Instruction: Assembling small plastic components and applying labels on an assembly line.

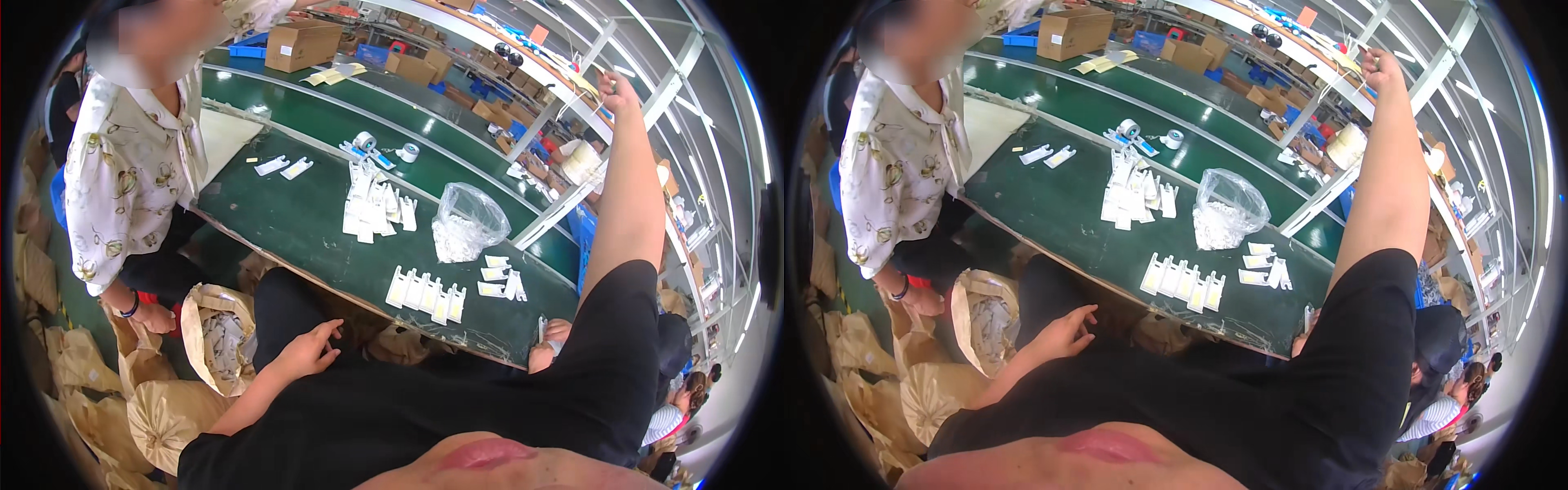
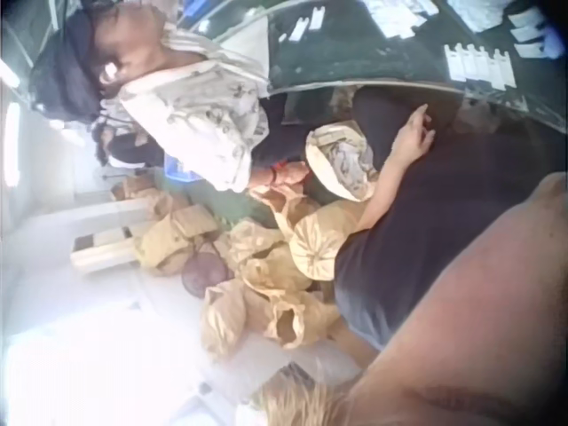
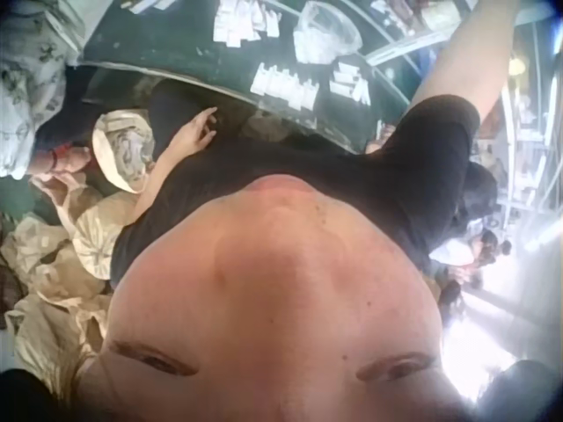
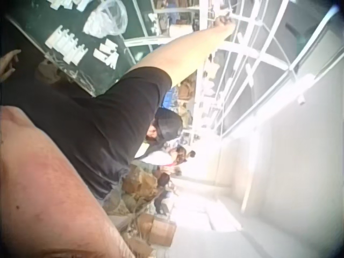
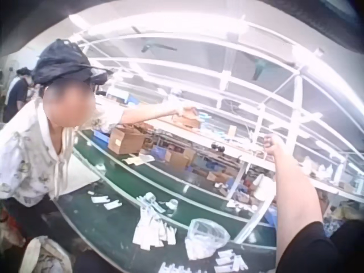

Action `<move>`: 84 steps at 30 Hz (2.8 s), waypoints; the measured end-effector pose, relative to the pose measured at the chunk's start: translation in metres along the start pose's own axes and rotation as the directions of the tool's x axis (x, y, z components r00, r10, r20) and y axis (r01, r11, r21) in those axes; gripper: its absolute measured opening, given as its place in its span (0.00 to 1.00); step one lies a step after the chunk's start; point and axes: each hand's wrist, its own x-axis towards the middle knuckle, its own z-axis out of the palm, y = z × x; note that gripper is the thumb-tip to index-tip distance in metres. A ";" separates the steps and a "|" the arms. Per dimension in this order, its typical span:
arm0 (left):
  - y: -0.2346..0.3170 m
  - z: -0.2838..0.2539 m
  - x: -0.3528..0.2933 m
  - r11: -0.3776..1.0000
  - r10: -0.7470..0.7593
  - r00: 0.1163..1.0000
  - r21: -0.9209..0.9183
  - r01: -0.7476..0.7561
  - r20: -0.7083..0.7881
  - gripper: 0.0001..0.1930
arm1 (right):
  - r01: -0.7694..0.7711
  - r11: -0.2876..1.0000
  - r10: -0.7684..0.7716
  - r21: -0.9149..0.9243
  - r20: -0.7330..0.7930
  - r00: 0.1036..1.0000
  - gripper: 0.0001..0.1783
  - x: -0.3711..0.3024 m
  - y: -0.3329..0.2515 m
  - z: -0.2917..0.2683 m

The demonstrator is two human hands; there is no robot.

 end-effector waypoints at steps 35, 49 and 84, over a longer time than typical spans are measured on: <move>-0.011 0.021 0.264 0.604 0.197 0.953 0.794 0.068 -0.232 0.03 | 0.349 0.665 -0.486 -0.660 -0.028 0.873 0.07 -0.318 0.451 -0.194; 0.038 0.015 0.172 0.757 0.216 0.974 0.641 -0.123 -0.068 0.14 | 0.398 0.635 -0.446 -0.663 0.105 0.889 0.04 -0.332 0.448 -0.177; 0.071 0.018 0.165 0.830 0.144 0.990 0.545 -0.120 -0.002 0.32 | 0.383 0.520 -0.315 -0.763 0.246 0.917 0.06 -0.333 0.459 -0.180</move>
